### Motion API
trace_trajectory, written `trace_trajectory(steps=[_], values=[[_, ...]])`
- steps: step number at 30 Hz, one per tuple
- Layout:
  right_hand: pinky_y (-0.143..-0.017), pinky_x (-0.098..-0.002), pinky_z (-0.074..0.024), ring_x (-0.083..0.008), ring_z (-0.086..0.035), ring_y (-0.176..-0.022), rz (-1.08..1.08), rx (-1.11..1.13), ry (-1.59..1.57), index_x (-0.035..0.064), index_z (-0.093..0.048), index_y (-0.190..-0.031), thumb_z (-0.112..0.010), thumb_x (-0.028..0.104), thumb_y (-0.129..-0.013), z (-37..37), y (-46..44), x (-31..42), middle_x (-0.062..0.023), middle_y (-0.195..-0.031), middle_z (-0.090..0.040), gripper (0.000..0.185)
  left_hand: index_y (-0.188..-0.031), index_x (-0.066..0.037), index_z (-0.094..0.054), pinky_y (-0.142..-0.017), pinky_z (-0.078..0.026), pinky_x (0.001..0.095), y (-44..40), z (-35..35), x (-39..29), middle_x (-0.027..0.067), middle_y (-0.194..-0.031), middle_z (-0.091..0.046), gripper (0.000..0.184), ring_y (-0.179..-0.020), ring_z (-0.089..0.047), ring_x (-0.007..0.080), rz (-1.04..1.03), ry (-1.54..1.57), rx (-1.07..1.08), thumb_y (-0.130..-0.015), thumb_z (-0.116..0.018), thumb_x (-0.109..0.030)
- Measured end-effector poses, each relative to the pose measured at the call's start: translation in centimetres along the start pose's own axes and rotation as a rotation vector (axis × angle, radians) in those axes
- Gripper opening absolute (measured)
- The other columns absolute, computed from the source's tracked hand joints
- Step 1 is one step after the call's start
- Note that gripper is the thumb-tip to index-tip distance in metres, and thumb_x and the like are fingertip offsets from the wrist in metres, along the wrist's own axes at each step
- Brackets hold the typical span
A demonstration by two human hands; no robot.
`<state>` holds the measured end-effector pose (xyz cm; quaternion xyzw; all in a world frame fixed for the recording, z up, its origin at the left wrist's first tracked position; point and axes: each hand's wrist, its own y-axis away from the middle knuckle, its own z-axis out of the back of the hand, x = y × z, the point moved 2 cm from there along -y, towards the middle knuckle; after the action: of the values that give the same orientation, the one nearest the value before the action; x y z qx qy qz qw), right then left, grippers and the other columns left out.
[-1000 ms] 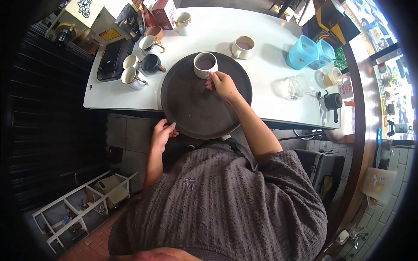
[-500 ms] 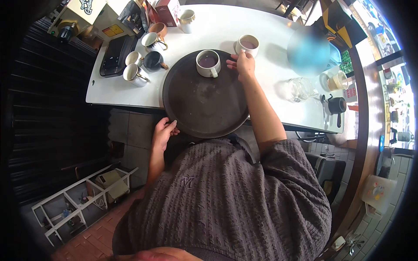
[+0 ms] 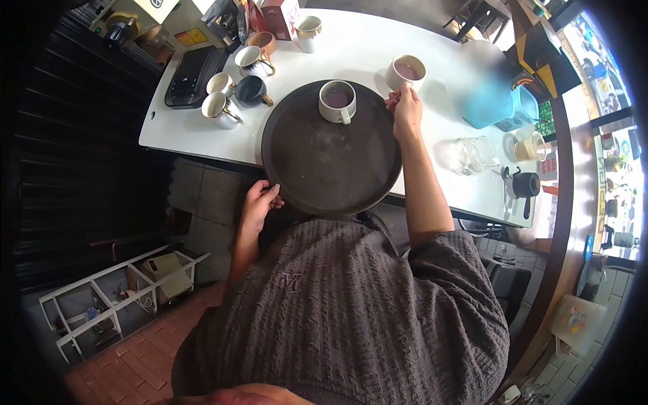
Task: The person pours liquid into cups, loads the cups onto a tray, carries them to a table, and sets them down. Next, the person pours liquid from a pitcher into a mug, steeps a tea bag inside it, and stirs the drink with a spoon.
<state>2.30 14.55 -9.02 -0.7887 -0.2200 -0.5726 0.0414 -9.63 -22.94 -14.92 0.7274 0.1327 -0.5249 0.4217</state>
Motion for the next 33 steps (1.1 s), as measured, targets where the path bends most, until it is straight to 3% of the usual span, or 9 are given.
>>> trace_trajectory(steps=[9,16,23,33], values=[[-0.051,-0.0226,-0.0305,-0.0081,-0.041,-0.054,0.075,0.108,0.151,0.0091,-0.047,-0.077,-0.045,0.025,-0.099,2.4,7.8,5.2,0.0015,-0.065,-0.044,0.026,-0.099,0.000,-0.052,-0.061,-0.050,0.0274,-2.5,-1.1,-0.5,0.0076,-0.076,-0.061,0.024,-0.066,-0.063,0.0157,0.016,0.045,0.035,-0.090,-0.063,-0.019],[-0.052,-0.0196,-0.0323,-0.0048,-0.042,-0.058,-0.051,0.198,0.248,0.0114,-0.052,-0.074,-0.047,0.026,-0.097,3.8,12.2,1.1,0.0038,-0.066,-0.047,0.028,-0.101,0.001,-0.049,-0.061,-0.050,0.0276,-3.6,-2.1,-1.7,0.0095,-0.075,-0.060,0.026,-0.066,-0.063,0.0169,0.038,0.025,0.052,-0.090,-0.062,-0.018],[-0.061,-0.0231,-0.0367,-0.0062,-0.044,-0.065,-0.140,0.372,0.322,0.0057,-0.054,-0.077,-0.046,0.028,-0.098,1.5,14.1,-4.3,0.0034,-0.070,-0.048,0.032,-0.100,-0.001,-0.048,-0.064,-0.051,0.0275,-3.6,-1.9,-2.3,0.0096,-0.078,-0.061,0.026,-0.071,-0.064,0.0176,0.053,0.018,0.117,-0.091,-0.062,-0.021],[-0.065,-0.0274,-0.0384,-0.0112,-0.045,-0.066,-0.107,0.562,0.619,0.0029,-0.053,-0.076,-0.044,0.033,-0.098,-0.5,14.4,-6.7,-0.0008,-0.067,-0.049,0.038,-0.115,-0.002,-0.052,-0.068,-0.050,0.0267,-2.3,0.1,-2.0,0.0119,-0.095,-0.067,0.030,-0.077,-0.064,0.0159,0.059,-0.003,0.108,-0.098,-0.050,-0.026]])
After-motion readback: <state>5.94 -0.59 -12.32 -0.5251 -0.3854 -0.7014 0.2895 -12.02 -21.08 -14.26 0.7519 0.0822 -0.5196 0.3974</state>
